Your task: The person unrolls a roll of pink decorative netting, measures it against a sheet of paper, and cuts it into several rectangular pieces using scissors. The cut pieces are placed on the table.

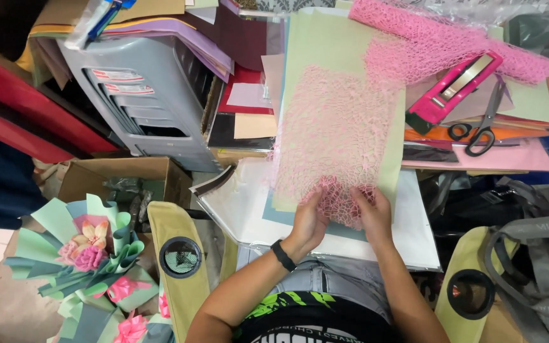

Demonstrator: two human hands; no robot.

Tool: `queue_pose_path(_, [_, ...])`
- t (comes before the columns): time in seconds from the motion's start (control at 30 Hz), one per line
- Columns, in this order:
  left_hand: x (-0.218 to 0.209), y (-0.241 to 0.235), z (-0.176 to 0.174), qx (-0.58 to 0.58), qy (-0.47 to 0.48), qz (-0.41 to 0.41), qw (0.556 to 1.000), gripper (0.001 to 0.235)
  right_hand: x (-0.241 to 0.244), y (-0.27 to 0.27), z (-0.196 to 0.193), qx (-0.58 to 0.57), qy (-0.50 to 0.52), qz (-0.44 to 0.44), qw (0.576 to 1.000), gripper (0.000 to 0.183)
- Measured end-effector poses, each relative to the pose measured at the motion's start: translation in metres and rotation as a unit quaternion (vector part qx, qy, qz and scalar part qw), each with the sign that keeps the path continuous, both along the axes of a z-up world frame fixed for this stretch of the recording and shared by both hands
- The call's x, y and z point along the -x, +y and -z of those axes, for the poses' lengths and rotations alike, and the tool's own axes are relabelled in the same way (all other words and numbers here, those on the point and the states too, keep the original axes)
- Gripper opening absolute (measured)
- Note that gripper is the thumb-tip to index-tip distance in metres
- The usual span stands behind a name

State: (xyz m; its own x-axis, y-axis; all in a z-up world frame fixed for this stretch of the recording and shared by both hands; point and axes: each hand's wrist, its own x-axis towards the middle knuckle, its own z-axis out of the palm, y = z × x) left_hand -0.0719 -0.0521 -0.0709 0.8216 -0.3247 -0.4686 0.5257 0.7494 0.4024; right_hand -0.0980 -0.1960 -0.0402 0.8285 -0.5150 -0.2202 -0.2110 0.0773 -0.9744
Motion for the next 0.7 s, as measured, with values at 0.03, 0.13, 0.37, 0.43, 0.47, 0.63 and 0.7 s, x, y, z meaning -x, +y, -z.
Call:
queue_pose_path(0.03, [-0.003, -0.001, 0.006, -0.029, 0.008, -0.023, 0.999, 0.035, -0.001, -0.004, 0.011, 0.039, -0.018, 0.002, 0.999, 0.036])
queue_pose_path(0.13, [-0.007, -0.002, -0.032, -0.077, -0.02, -0.093, 0.992, 0.031, -0.014, -0.044, 0.002, 0.155, -0.09, 0.054, 0.982, 0.04])
queue_pose_path(0.37, [-0.006, 0.017, -0.064, -0.083, -0.097, -0.142, 0.982, 0.065, -0.101, -0.306, 0.016, 0.518, -0.019, 0.177, 0.837, 0.044])
queue_pose_path(0.43, [-0.001, 0.015, -0.056, -0.093, -0.042, -0.137, 0.985, 0.069, -0.124, -0.314, 0.003, 0.539, 0.145, 0.134, 0.819, 0.068])
queue_pose_path(0.47, [-0.001, 0.015, -0.053, -0.105, 0.015, -0.137, 0.985, 0.073, -0.141, -0.317, -0.005, 0.542, 0.304, 0.083, 0.779, 0.099])
queue_pose_path(0.63, [-0.019, 0.011, -0.068, -0.096, 0.038, -0.205, 0.973, 0.06, -0.153, -0.293, -0.036, 0.552, 0.37, 0.083, 0.742, 0.076])
queue_pose_path(0.7, [-0.017, 0.017, -0.077, -0.106, 0.025, -0.231, 0.967, 0.061, -0.138, -0.304, -0.027, 0.558, 0.362, 0.091, 0.741, 0.071])
